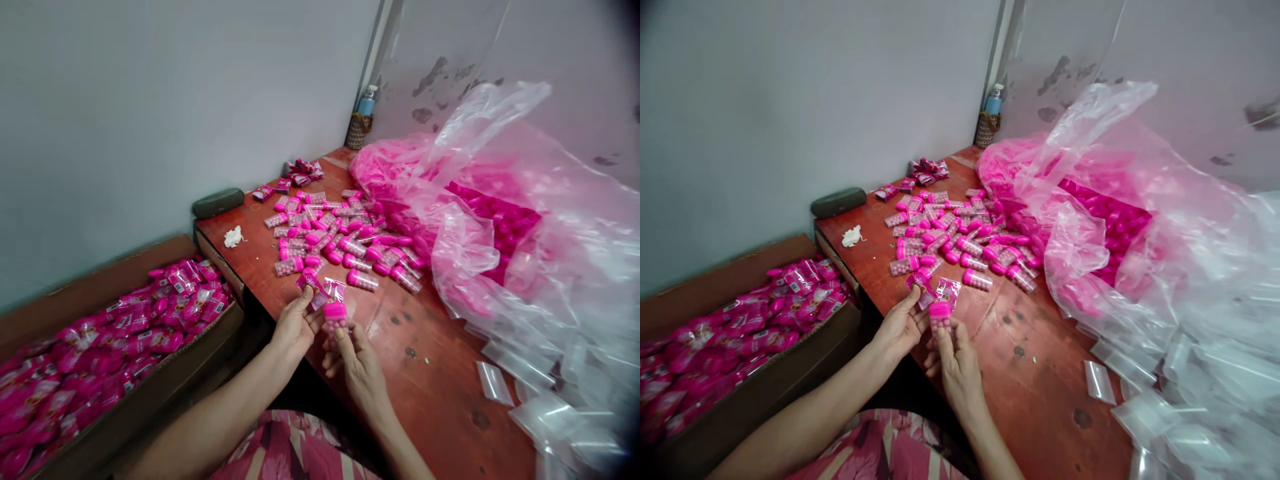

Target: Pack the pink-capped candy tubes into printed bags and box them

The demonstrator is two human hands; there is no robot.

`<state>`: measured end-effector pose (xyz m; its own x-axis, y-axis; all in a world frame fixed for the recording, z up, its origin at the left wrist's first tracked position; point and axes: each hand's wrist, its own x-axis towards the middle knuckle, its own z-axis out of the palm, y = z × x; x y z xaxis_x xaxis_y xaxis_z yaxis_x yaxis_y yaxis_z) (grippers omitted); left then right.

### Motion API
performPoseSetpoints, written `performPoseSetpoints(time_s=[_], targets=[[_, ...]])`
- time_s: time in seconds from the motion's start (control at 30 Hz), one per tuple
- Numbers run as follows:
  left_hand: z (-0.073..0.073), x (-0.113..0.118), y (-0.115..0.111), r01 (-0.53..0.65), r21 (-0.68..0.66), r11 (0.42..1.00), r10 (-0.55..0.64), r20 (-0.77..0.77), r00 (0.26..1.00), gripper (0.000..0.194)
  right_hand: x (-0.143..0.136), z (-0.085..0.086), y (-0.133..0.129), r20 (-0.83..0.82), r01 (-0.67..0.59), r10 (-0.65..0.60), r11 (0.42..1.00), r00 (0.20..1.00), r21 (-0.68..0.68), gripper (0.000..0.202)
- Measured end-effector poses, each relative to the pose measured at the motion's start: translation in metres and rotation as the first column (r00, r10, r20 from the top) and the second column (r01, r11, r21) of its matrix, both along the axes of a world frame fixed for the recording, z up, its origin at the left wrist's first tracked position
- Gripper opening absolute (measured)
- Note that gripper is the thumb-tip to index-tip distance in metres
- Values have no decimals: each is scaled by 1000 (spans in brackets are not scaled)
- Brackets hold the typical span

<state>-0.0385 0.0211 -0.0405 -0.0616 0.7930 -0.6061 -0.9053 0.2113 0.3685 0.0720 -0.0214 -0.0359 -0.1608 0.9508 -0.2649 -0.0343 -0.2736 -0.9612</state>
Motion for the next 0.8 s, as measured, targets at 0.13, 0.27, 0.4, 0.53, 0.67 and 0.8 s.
performPoseSetpoints(time_s=[0.13, 0.27, 0.4, 0.53, 0.67, 0.8], targets=[[3, 4, -5, 62, 78, 995, -60, -18, 998, 16, -1, -7, 4, 10, 23, -23, 999, 1000, 23, 31], [8, 5, -8, 140, 128, 982, -126, -115, 985, 29, -3, -7, 3, -34, -15, 15, 1000, 999, 11, 31], [12, 2, -8, 202, 204, 958, -158, -213, 964, 33, -5, -8, 3, -105, -35, 33, 999, 994, -13, 28], [11, 0, -9, 311, 252, 916, -223, -322, 920, 32, -4, -13, 4, -76, -11, 13, 1000, 997, 26, 27], [8, 0, -9, 388, 227, 893, -289, -373, 882, 30, -3, -18, 5, -4, -9, 9, 996, 1000, 90, 26], [6, -1, -10, 462, 212, 861, -358, -391, 848, 29, -3, -17, 6, -31, 5, -3, 997, 1000, 72, 25]])
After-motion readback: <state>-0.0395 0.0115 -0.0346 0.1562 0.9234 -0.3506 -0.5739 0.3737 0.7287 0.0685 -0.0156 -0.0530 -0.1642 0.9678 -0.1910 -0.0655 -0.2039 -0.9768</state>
